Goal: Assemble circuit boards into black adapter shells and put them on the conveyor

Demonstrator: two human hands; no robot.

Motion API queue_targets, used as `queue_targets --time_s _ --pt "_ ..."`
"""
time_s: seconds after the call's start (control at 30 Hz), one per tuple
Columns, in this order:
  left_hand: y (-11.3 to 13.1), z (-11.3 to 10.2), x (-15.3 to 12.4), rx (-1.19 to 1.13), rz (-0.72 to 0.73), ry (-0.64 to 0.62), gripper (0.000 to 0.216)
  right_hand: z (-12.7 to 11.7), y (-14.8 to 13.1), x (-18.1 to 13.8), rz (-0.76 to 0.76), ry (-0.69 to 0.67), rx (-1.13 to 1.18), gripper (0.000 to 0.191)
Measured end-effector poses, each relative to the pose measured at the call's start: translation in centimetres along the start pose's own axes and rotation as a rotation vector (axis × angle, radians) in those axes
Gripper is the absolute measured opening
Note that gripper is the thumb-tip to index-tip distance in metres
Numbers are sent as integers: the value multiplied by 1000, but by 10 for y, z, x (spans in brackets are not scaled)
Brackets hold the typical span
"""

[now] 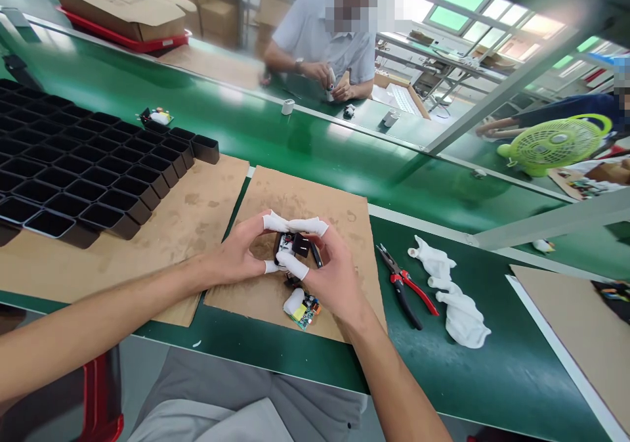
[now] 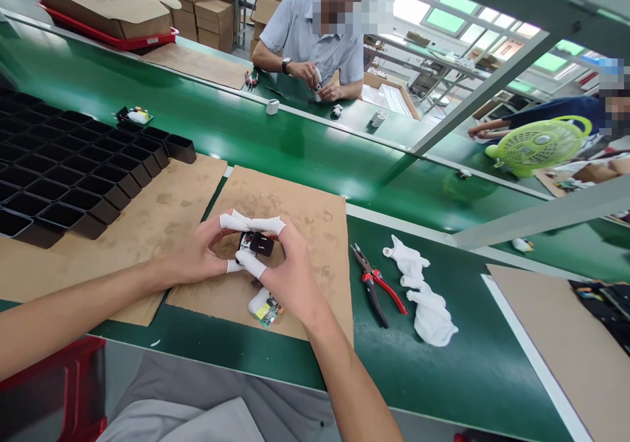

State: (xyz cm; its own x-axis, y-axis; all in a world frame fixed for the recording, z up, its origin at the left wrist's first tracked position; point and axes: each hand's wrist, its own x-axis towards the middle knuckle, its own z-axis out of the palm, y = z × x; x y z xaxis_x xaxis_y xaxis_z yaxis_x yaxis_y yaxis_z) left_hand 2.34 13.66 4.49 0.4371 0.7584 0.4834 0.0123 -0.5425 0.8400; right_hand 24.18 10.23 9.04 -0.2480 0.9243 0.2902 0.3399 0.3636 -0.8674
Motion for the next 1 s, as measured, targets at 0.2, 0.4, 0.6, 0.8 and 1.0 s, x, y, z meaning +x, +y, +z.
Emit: queue_targets --time_s 0.2,0.4,0.6,0.8,1.0 --pt "0 1 0 -47 -2 17 42 2 0 2 -7 4 29 38" --pt "-3 5 1 -97 12 25 44 2 4 3 17 45 125 26" --pt "-1 2 0 -53 -16 27 40 0 1 0 -31 18 37 36" --pt "-1 2 -2 -61 -46 40 40 1 -3 0 -47 -25 -19 44" --pt "2 11 -2 -170 -51 89 51 1 0 0 -32 58 119 33"
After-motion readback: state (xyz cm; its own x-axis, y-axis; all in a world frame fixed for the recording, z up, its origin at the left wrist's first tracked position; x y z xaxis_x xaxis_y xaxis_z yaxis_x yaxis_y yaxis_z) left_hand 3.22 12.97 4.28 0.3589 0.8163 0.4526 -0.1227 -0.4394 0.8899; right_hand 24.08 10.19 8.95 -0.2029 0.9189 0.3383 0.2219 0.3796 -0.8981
